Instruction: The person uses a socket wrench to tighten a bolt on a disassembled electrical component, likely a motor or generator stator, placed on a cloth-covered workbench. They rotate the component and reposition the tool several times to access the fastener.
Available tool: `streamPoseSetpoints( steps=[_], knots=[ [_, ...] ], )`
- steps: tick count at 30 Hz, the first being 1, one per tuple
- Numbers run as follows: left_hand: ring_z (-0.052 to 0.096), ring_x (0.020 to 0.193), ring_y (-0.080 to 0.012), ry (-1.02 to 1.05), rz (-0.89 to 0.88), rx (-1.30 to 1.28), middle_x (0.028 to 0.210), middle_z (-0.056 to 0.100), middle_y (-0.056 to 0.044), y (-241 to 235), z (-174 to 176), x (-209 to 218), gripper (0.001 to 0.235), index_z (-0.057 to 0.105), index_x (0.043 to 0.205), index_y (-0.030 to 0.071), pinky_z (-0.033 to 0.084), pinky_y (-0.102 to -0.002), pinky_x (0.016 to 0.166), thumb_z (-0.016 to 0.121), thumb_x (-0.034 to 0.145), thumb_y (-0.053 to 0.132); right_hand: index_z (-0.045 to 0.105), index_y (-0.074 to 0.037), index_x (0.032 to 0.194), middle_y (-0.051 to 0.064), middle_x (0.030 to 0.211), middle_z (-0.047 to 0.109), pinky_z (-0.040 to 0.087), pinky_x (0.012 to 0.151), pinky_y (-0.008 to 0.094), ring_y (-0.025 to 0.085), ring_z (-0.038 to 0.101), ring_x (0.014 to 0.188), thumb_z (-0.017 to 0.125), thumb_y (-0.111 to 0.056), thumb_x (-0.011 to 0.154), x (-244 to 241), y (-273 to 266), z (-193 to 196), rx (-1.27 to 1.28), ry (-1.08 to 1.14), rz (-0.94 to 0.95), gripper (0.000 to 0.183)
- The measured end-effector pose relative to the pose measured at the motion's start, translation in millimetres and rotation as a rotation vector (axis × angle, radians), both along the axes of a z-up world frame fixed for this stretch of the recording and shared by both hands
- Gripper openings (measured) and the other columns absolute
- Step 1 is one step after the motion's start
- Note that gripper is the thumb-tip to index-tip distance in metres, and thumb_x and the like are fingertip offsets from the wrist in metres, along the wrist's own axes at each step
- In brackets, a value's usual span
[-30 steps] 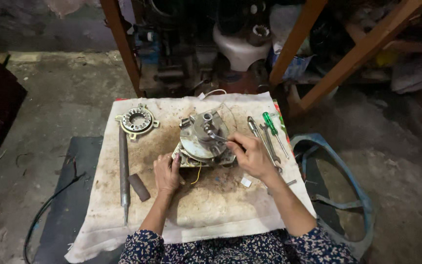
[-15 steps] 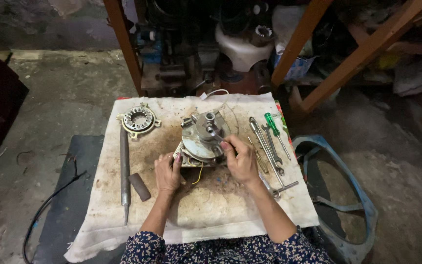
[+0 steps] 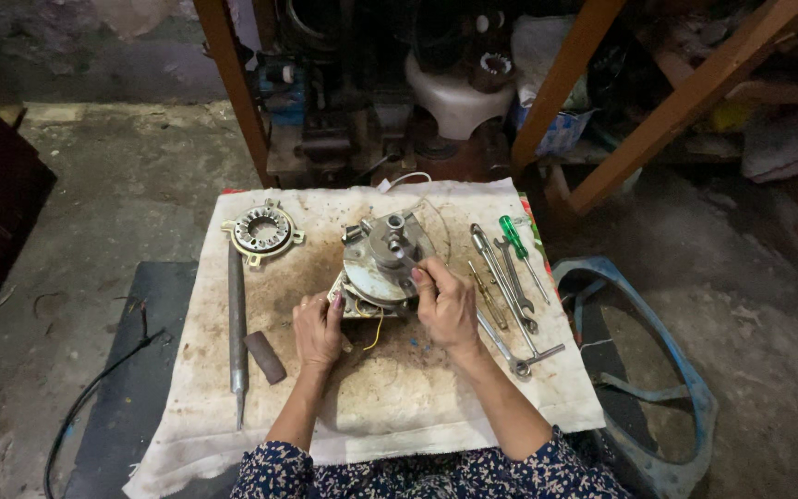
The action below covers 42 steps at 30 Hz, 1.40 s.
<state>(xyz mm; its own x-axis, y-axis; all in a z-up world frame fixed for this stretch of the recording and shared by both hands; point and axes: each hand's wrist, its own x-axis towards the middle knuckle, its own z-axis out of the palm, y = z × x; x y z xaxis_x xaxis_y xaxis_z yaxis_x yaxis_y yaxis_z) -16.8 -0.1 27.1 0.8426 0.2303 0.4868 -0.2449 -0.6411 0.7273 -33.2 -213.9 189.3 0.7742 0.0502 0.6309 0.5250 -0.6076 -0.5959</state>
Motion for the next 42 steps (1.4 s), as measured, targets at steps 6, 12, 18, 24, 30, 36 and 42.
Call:
streamPoseSetpoints(
  steps=[6, 12, 18, 24, 30, 36, 42],
  knots=[
    [0.058, 0.095, -0.0347, 0.01, -0.017, 0.009, 0.102, 0.072, -0.015, 1, 0, 0, 0.052, 0.074, 0.105, 0.005, 0.039, -0.043, 0.085, 0.046, 0.1, 0.049, 0.061, -0.006, 0.083, 0.015, 0.066, 0.063, 0.043, 0.054, 0.046, 0.035, 0.063, 0.058, 0.062, -0.02, 0.101, -3, 1, 7, -0.089, -0.004, -0.06, 0.023],
    [0.057, 0.096, -0.0358, 0.006, -0.004, 0.027, 0.103, 0.071, -0.016, 1, -3, 2, 0.05, 0.073, 0.104, 0.005, 0.039, -0.043, 0.086, 0.047, 0.101, 0.047, 0.06, -0.006, 0.079, 0.014, 0.063, 0.061, 0.041, 0.053, 0.045, 0.033, 0.06, 0.055, 0.063, -0.024, 0.101, 10, -3, -12, -0.103, -0.042, -0.065, 0.029],
    [0.057, 0.096, -0.0361, 0.029, 0.003, 0.021, 0.103, 0.071, -0.016, 1, -5, 2, 0.048, 0.073, 0.105, 0.005, 0.039, -0.044, 0.086, 0.048, 0.1, 0.046, 0.061, -0.011, 0.076, 0.002, 0.056, 0.054, 0.036, 0.042, 0.034, 0.018, 0.046, 0.045, 0.059, -0.032, 0.105, 32, -20, -24, -0.177, 0.055, 0.056, 0.036],
    [0.056, 0.095, -0.0362, 0.035, -0.012, 0.028, 0.102, 0.071, -0.016, 1, -5, 2, 0.05, 0.073, 0.103, 0.005, 0.039, -0.044, 0.085, 0.047, 0.099, 0.048, 0.067, -0.01, 0.065, 0.004, 0.053, 0.06, 0.036, 0.043, 0.038, 0.02, 0.051, 0.043, 0.068, -0.035, 0.096, 44, -48, 61, -0.552, 0.146, 0.135, 0.039],
    [0.057, 0.096, -0.036, 0.032, -0.02, 0.006, 0.103, 0.071, -0.015, 1, -8, 4, 0.053, 0.074, 0.106, 0.006, 0.039, -0.045, 0.087, 0.043, 0.1, 0.049, 0.07, -0.012, 0.063, 0.012, 0.064, 0.069, 0.052, 0.052, 0.043, 0.031, 0.07, 0.061, 0.074, -0.017, 0.068, 31, -10, 138, -0.96, -0.242, 0.185, 0.008],
    [0.057, 0.097, -0.0366, -0.007, -0.028, 0.027, 0.104, 0.071, -0.016, 1, -10, 4, 0.052, 0.073, 0.108, 0.005, 0.038, -0.045, 0.087, 0.043, 0.101, 0.048, 0.074, -0.012, 0.065, 0.014, 0.067, 0.07, 0.055, 0.062, 0.045, 0.033, 0.072, 0.069, 0.072, -0.014, 0.071, 8, 26, 159, -1.182, -0.167, 0.238, 0.007],
    [0.057, 0.096, -0.0365, 0.018, -0.017, 0.024, 0.103, 0.071, -0.016, 1, -8, 3, 0.05, 0.073, 0.106, 0.005, 0.04, -0.044, 0.086, 0.046, 0.1, 0.047, 0.075, -0.006, 0.08, 0.013, 0.069, 0.071, 0.052, 0.06, 0.041, 0.03, 0.071, 0.067, 0.072, -0.008, 0.071, 39, -36, 184, -0.709, 0.074, 0.534, 0.01]
  ],
)
